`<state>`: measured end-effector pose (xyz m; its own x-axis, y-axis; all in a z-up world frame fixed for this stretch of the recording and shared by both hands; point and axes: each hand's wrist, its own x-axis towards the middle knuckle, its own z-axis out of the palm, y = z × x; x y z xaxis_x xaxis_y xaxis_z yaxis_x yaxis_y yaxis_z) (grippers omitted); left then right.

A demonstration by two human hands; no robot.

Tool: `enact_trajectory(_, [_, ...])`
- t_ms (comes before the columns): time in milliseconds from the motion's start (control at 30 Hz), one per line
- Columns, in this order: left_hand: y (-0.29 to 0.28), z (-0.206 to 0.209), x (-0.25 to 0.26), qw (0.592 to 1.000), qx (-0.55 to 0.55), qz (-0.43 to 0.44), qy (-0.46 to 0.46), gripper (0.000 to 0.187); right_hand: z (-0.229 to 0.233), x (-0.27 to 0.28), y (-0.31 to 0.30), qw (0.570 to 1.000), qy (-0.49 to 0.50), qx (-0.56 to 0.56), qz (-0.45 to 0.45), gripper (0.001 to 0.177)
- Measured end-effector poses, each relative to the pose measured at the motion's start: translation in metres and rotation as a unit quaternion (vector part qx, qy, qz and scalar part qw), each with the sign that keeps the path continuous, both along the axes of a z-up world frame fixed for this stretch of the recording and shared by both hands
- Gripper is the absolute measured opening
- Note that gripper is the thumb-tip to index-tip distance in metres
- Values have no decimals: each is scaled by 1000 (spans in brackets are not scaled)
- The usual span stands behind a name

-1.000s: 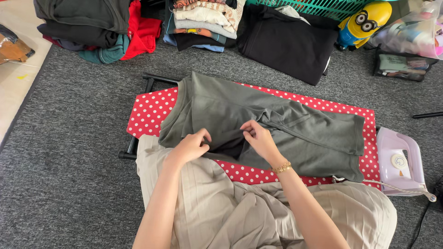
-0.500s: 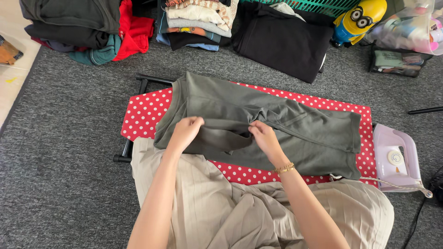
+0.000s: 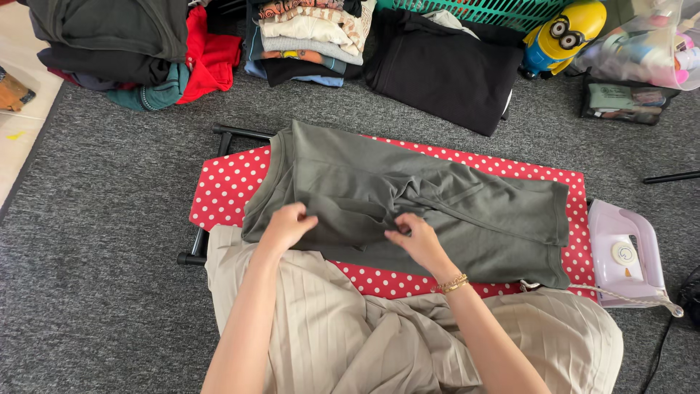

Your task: The person irons a gray t-shirt on a red polka-dotted ironing board, then folds it neatly. Next, they unfold a black long-sleeved shirt, smooth it out, and fold it as well. The person handles each garment one at a time, placing the folded items aside.

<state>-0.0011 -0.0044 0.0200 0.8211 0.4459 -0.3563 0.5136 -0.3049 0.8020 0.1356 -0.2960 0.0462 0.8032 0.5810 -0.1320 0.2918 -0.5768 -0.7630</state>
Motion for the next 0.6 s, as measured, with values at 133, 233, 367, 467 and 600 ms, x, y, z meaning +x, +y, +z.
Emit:
enact_trajectory(133, [-1, 60, -2, 996, 44, -4, -72, 32, 25, 0, 8, 996, -39, 70, -50, 34])
enact_trajectory(233, [-5, 101, -15, 991, 116, -15, -62, 31, 53, -9, 8, 992, -2, 125, -28, 23])
enact_trajectory(367, [-10, 118, -34, 986, 160, -34, -40, 31, 70, -29, 9, 995, -47, 93, 3, 26])
enact_trajectory(467, [-16, 102, -40, 984, 145, -97, 22, 29, 64, -43, 7, 999, -5, 52, 14, 28])
enact_trajectory(600, [-15, 72, -23, 973, 157, -163, 51, 25, 45, -39, 9, 998, 49, 43, 24, 27])
